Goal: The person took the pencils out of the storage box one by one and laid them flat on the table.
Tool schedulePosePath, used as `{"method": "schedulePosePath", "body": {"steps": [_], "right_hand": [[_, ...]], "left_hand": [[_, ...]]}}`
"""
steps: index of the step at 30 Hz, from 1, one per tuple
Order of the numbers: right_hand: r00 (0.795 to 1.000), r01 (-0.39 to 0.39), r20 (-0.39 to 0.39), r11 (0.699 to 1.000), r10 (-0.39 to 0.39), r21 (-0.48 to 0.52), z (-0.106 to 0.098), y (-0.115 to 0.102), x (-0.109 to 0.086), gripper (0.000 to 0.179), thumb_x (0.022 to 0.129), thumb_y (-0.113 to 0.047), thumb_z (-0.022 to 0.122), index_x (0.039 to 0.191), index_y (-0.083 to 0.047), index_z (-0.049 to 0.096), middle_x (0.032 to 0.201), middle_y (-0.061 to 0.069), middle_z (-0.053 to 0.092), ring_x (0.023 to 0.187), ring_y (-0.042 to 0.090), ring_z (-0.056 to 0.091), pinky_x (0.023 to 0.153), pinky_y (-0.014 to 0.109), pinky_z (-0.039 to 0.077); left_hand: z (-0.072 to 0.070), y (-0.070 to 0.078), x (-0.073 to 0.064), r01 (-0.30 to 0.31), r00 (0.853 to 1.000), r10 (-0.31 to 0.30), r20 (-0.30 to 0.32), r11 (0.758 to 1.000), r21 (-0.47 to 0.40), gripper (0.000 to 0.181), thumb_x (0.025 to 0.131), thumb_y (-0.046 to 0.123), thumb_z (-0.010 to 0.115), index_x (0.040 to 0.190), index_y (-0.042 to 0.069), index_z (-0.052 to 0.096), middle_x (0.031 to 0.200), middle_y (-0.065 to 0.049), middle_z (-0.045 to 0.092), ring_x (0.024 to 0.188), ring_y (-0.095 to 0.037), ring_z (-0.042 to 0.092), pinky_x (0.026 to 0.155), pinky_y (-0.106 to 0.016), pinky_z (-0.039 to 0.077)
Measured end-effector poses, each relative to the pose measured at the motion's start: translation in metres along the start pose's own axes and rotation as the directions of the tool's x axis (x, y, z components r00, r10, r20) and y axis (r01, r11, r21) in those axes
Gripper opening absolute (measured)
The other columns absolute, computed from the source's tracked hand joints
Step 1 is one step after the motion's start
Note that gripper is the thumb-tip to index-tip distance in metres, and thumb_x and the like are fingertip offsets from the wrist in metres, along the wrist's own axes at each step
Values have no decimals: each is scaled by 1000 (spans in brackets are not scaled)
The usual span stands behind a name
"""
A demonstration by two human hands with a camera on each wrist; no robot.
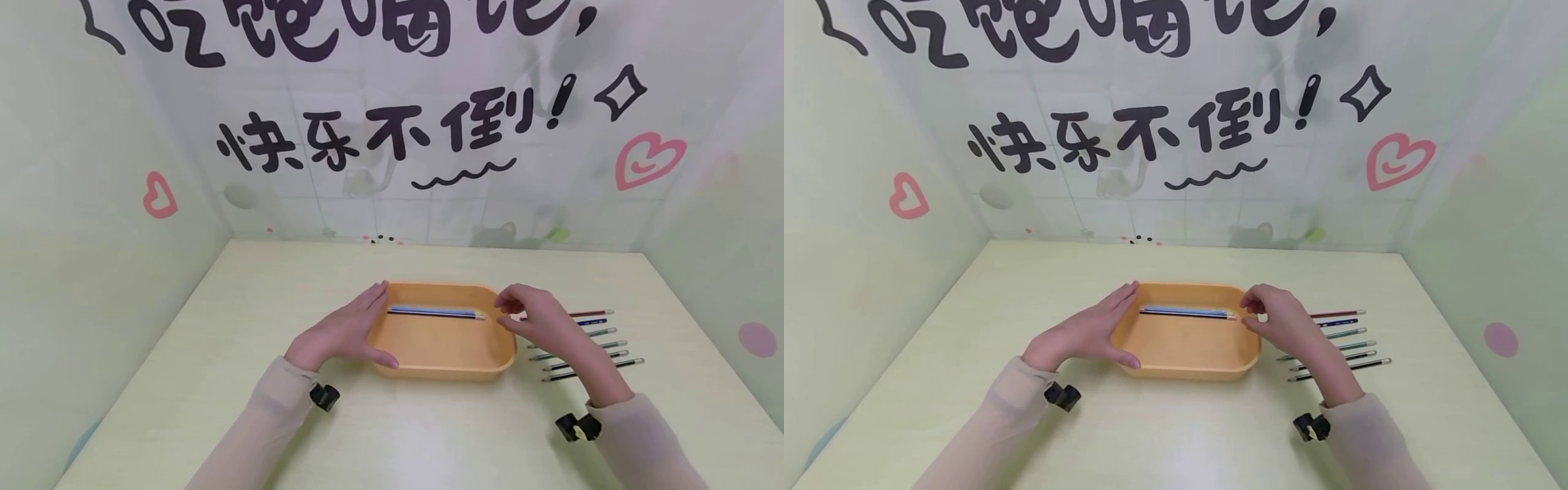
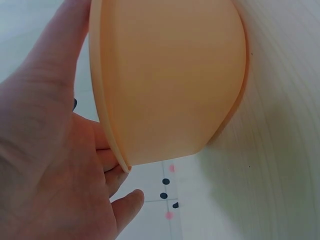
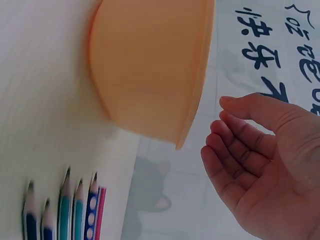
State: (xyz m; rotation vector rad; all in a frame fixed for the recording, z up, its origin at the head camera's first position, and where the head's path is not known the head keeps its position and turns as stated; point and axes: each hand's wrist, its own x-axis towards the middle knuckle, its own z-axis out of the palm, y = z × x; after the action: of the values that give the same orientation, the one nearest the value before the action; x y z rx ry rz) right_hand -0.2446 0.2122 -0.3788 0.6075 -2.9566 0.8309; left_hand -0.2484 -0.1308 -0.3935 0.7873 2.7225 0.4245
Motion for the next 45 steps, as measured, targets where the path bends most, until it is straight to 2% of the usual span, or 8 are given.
{"method": "schedulePosePath", "body": {"steps": [8,18,27,40,45], "right_hand": [[1000,-8,14,995,6,100,19,-20,25,22,89,-9,73,107,2,67,100,13,70,90,22,63,86,43,59],[998,-44,46,986,36,163,45,-36,51,22,87,-9,75,104,2,67,96,12,69,87,20,62,86,38,59],[996,-59,74,984,48,166,64,-44,65,19,87,-9,75,101,0,66,93,10,69,85,18,62,79,32,57],[976,-159,170,976,134,146,84,-42,72,18,86,-7,75,101,-2,66,93,8,68,83,16,61,75,28,56],[981,-144,145,984,128,109,86,-44,73,19,85,-7,75,102,-2,67,93,9,68,84,18,60,77,32,56]], "left_hand": [[-2,-2,1,1,1000,-1,-6,1000,-6,132,71,69,77,159,1,7,170,-11,-2,158,-27,0,128,-42,15],[0,-1,0,7,1000,-7,1,1000,-18,131,71,68,77,159,1,7,170,-10,-2,158,-27,0,129,-42,15],[-1,0,0,17,1000,-18,-5,999,-30,131,71,70,77,160,3,8,170,-8,-2,158,-25,1,128,-42,17],[4,-2,2,-9,1000,8,-11,1000,-29,130,71,68,77,159,2,9,170,-9,-1,158,-26,2,128,-43,19],[4,-3,3,-14,1000,14,-22,1000,-18,129,71,68,77,159,1,10,170,-9,-1,158,-26,2,128,-43,18]]}}
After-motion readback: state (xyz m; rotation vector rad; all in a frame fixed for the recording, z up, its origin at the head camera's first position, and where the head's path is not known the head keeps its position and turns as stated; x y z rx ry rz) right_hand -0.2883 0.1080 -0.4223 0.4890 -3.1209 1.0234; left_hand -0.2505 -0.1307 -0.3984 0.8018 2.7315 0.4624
